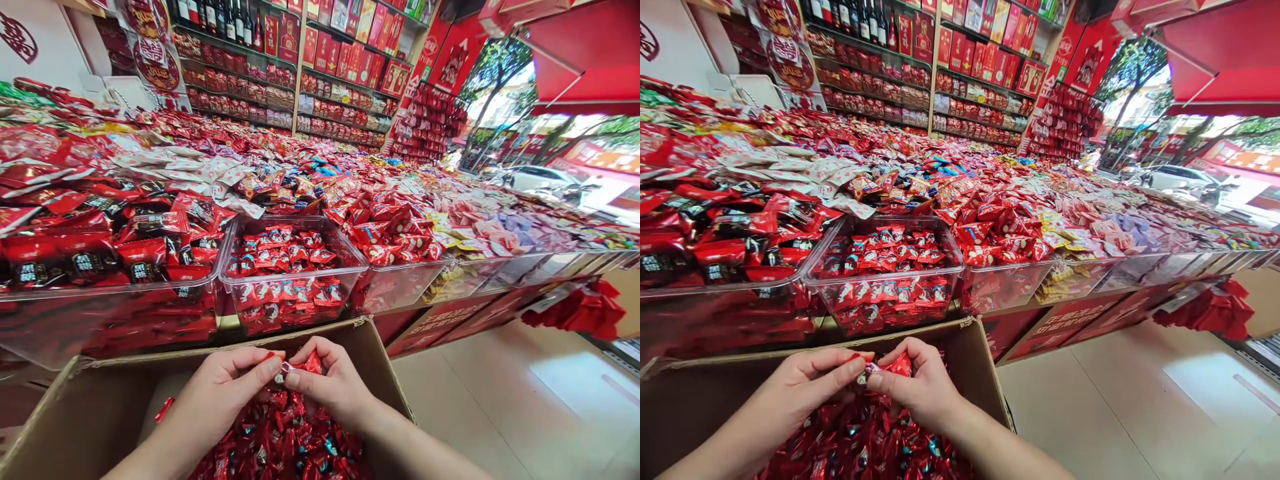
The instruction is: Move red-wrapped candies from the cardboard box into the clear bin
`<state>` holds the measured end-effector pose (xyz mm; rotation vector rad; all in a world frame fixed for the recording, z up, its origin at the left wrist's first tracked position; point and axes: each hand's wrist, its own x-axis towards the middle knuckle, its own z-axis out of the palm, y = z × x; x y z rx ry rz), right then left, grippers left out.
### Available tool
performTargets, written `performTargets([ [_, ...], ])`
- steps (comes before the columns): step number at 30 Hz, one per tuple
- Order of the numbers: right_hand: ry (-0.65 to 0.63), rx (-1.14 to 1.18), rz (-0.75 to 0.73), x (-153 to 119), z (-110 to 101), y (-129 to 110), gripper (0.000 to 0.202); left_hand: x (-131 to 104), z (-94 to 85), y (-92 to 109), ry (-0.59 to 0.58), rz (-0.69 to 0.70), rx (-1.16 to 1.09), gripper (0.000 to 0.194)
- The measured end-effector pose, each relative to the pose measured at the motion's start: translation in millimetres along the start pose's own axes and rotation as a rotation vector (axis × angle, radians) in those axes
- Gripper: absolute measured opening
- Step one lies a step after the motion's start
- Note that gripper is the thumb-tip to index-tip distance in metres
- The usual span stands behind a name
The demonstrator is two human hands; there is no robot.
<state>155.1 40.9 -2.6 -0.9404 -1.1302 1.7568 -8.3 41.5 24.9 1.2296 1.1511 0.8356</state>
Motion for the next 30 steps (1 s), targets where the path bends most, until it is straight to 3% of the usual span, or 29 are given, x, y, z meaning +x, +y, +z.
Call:
performTargets([
  [6, 0.016, 0.091, -0.033, 2, -1, 3, 0.032, -1, 9.1, -7, 0.000, -0.144, -0.352, 0.016],
  [10, 0.072, 0.172, -0.069, 2, -2, 5, 0.033, -2, 13.4, -6, 0.105, -0.152, -0.476, 0.021],
  [13, 0.085, 0.070, -0.124, 1, -3, 0, 0.031, -2, 13.8, -6, 0.167, -0.124, -0.499, 0.027],
  [18, 0.162, -0.165, -0.212, 0, -5, -13, 0.029, -2, 12.0, -8, 0.124, -0.084, -0.386, 0.029],
  [23, 0.142, -0.298, -0.292, -3, -6, -18, 0.024, -6, 12.2, -4, 0.133, -0.104, -0.406, 0.030],
  [26, 0.120, -0.507, -0.438, -5, -10, -46, 0.017, -7, 12.2, -2, 0.130, -0.057, -0.386, 0.033],
  [30, 0.181, -0.813, -0.647, 15, -15, -122, 0.012, -5, 12.1, -9, 0.085, -0.023, -0.290, 0.028],
])
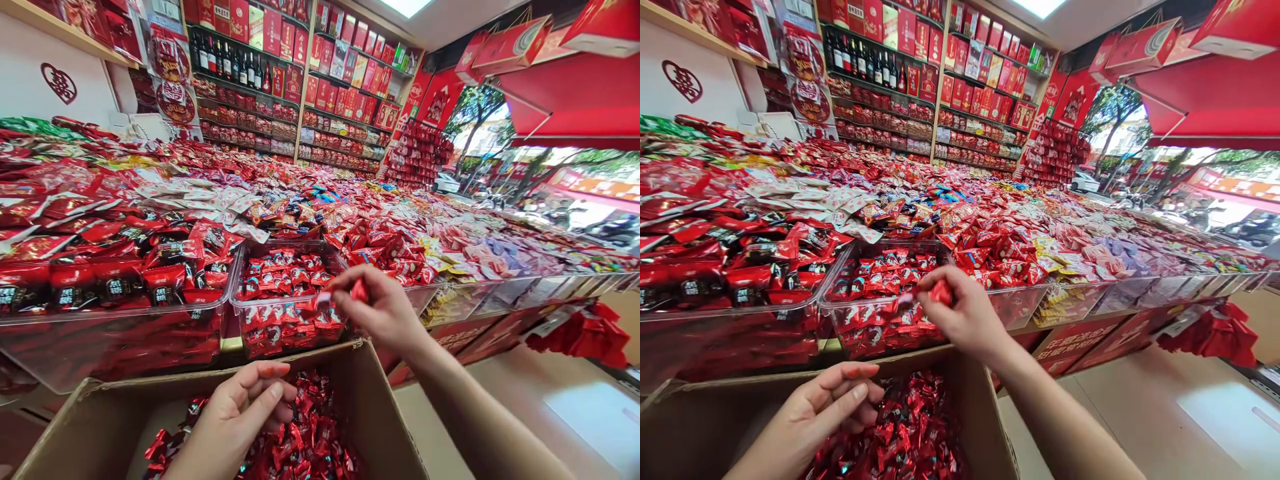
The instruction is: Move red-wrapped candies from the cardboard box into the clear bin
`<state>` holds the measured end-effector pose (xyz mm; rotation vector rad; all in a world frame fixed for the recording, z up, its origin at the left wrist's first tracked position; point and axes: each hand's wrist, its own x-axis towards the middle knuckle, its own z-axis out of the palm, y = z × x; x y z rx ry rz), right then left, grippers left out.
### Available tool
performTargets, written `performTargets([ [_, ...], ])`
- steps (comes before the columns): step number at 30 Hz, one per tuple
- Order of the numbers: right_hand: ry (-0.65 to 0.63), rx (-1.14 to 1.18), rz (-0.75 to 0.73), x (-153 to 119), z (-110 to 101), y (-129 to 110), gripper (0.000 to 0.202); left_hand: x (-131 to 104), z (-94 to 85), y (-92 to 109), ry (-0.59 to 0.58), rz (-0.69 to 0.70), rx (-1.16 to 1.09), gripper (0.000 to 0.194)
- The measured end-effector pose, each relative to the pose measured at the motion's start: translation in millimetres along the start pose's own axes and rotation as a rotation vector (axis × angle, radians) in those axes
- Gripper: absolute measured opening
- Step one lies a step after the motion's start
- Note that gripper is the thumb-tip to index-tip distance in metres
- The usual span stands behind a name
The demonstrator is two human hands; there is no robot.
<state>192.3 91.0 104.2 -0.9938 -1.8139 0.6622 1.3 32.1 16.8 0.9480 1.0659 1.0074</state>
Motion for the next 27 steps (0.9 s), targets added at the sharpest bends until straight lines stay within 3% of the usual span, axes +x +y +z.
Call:
performTargets([
  [2, -0.055, -0.154, -0.070, 39, -12, -6, 0.010, 2, -1.2, -6, -0.048, -0.005, 0.049, 0.025],
  [5, -0.418, -0.489, -0.056, 84, -11, -4, 0.012, 3, -2.0, -14, -0.100, -0.003, 0.089, 0.022],
  [8, -0.723, -0.700, -0.008, 104, 3, 4, 0.011, 1, -0.7, -17, -0.114, 0.001, 0.107, 0.021],
  [12, -0.831, -0.756, 0.038, 105, 21, 10, 0.013, -2, 3.6, -16, -0.065, 0.004, 0.124, 0.019],
  [15, -0.821, -0.810, 0.055, 103, 23, 9, 0.013, -3, 6.0, -15, -0.040, 0.012, 0.119, 0.019],
  [19, -0.645, -0.831, 0.022, 87, 7, -6, 0.028, -6, 6.6, -9, -0.031, 0.036, 0.099, 0.020],
  [22, -0.486, -0.671, -0.129, 47, -1, -25, 0.038, -9, 5.5, 2, -0.009, 0.083, 0.052, 0.027],
  [24, -0.516, -0.517, -0.208, 13, 5, -33, 0.049, -12, 4.4, 9, 0.019, 0.119, -0.010, 0.032],
  [27, -0.618, -0.342, -0.140, -30, 26, -29, 0.062, -12, 2.8, 14, 0.000, 0.171, -0.097, 0.032],
])
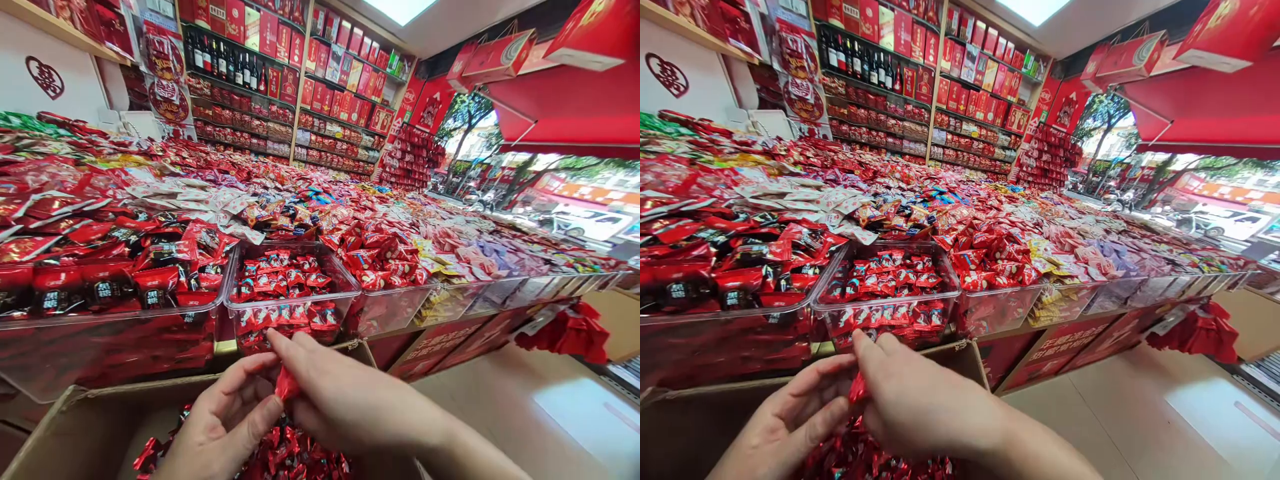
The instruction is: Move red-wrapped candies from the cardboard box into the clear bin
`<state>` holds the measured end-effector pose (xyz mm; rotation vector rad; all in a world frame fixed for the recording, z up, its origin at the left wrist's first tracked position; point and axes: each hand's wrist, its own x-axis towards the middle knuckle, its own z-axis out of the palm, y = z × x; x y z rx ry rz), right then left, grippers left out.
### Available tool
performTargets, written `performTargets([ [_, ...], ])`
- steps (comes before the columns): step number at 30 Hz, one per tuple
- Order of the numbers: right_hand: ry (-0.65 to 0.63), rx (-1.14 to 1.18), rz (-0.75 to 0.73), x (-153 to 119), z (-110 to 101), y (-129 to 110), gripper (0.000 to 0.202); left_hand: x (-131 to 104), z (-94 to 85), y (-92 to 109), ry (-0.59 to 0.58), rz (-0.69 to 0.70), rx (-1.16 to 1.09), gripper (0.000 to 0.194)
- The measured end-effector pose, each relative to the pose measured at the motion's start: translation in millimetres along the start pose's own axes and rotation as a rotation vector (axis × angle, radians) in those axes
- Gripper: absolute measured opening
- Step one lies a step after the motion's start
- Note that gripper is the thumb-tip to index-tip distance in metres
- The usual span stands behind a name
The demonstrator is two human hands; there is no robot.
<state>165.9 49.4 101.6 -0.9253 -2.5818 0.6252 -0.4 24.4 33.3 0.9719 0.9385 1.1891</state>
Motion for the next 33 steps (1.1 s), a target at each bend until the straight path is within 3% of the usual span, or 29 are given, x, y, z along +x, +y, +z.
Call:
performTargets([
  [4, 0.091, 0.299, 0.096, -4, 40, 11, 0.075, 4, -1.2, -1, -0.006, -0.017, 0.030, 0.023],
  [8, 0.191, 0.678, 0.175, -5, 55, 25, 0.082, 8, -3.2, -2, 0.087, -0.044, 0.074, 0.024],
  [10, 0.193, 0.935, 0.188, -7, 59, 30, 0.070, 9, -4.2, -2, 0.113, -0.025, 0.084, 0.028],
  [13, 0.214, 1.149, 0.274, -9, 66, 37, 0.033, 9, -2.6, -1, 0.091, -0.033, 0.094, 0.032],
  [19, 0.418, 1.030, 0.202, -6, 70, 40, 0.018, 8, 2.8, -1, 0.030, -0.020, 0.086, 0.016],
  [23, 0.594, 0.827, 0.046, -9, 68, 33, 0.015, 10, -3.9, -2, 0.003, 0.044, 0.112, 0.008],
  [25, 0.623, 0.642, -0.039, -11, 66, 30, 0.013, 10, -7.0, -2, -0.004, 0.022, 0.087, 0.004],
  [27, 0.589, 0.605, -0.082, -12, 65, 29, 0.017, 9, -8.8, -2, -0.002, 0.011, 0.064, 0.006],
  [29, 0.574, 0.735, -0.042, -11, 65, 29, 0.021, 9, -9.4, -1, 0.011, 0.019, 0.056, 0.014],
  [33, 0.534, 1.086, 0.234, -8, 68, 32, 0.022, 9, -7.8, 0, 0.049, 0.064, 0.105, 0.025],
])
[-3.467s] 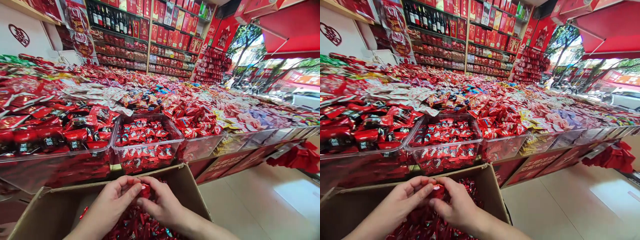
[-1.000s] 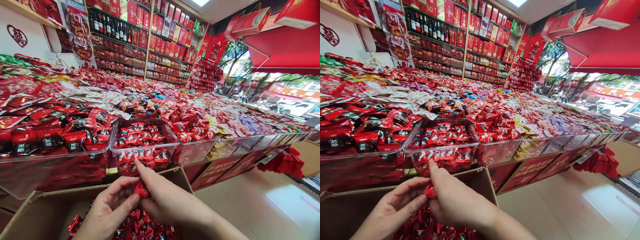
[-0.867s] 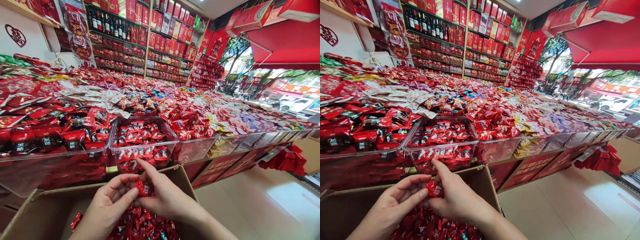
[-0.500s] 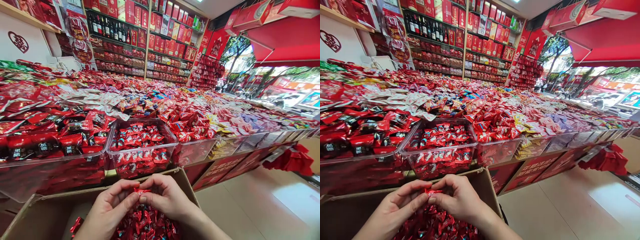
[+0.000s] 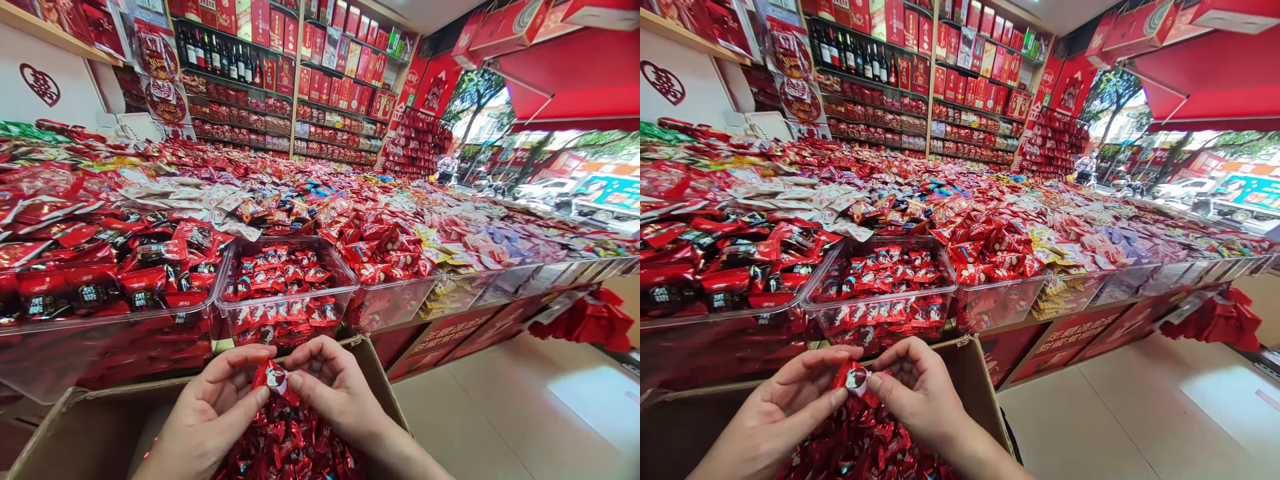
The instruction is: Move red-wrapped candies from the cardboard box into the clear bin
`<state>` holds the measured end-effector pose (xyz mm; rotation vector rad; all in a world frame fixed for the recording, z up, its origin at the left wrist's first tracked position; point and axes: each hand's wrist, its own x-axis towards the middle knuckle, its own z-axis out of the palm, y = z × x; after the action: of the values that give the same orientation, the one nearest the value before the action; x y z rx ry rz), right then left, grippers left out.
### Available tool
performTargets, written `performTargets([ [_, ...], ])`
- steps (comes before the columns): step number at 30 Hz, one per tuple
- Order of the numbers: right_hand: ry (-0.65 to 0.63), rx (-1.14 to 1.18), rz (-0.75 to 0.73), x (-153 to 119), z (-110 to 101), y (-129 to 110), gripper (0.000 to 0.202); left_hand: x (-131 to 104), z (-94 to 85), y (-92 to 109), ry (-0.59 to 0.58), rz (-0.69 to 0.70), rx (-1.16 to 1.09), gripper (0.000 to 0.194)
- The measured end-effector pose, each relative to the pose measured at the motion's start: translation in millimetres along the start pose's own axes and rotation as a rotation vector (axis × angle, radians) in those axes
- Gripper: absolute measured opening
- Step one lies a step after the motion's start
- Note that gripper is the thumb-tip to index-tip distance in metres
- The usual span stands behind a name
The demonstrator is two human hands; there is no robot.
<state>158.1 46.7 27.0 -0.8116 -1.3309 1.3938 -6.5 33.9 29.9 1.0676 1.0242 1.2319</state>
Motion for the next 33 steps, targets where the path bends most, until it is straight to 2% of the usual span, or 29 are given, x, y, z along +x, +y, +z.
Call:
performTargets([
  [2, 0.002, 0.015, 0.093, 1, 1, 3, 0.025, 0, 2.1, -2, 0.011, 0.023, 0.001, 0.027],
  [7, -0.031, -0.144, 0.116, 1, 0, 3, 0.024, -1, 7.1, -6, 0.081, 0.016, -0.074, 0.035],
  [9, -0.037, -0.245, 0.056, 2, -2, -5, 0.019, -2, 7.6, -5, 0.066, -0.020, -0.101, 0.038],
  [13, -0.076, -0.549, -0.152, 7, -7, -32, 0.008, -5, 9.1, 3, 0.029, -0.076, -0.135, 0.039],
  [15, -0.148, -0.667, -0.202, 10, -7, -42, 0.013, -6, 10.6, 7, 0.065, -0.067, -0.146, 0.037],
  [17, -0.206, -0.689, -0.203, 13, -5, -44, 0.015, -6, 11.5, 10, 0.122, -0.063, -0.136, 0.031],
  [19, -0.169, -0.609, -0.177, 15, -1, -39, 0.014, -5, 10.6, 11, 0.165, -0.100, -0.160, 0.025],
  [22, 0.005, -0.451, -0.156, 15, 4, -28, 0.012, -4, 7.0, 12, 0.159, -0.183, -0.315, 0.017],
  [24, 0.089, -0.474, -0.250, 13, 6, -23, 0.007, -4, 5.3, 13, 0.138, -0.208, -0.398, 0.012],
  [26, 0.116, -0.585, -0.405, 9, 8, -21, 0.004, -4, 5.2, 14, 0.133, -0.212, -0.438, 0.009],
  [29, 0.072, -0.747, -0.579, 3, 11, -19, 0.017, -5, 7.0, 14, 0.149, -0.221, -0.475, 0.011],
  [31, 0.016, -0.853, -0.634, 1, 13, -17, 0.027, -6, 8.2, 11, 0.130, -0.249, -0.482, 0.012],
  [33, -0.039, -0.961, -0.654, 1, 15, -14, 0.027, -9, 9.1, 7, 0.081, -0.281, -0.462, 0.012],
])
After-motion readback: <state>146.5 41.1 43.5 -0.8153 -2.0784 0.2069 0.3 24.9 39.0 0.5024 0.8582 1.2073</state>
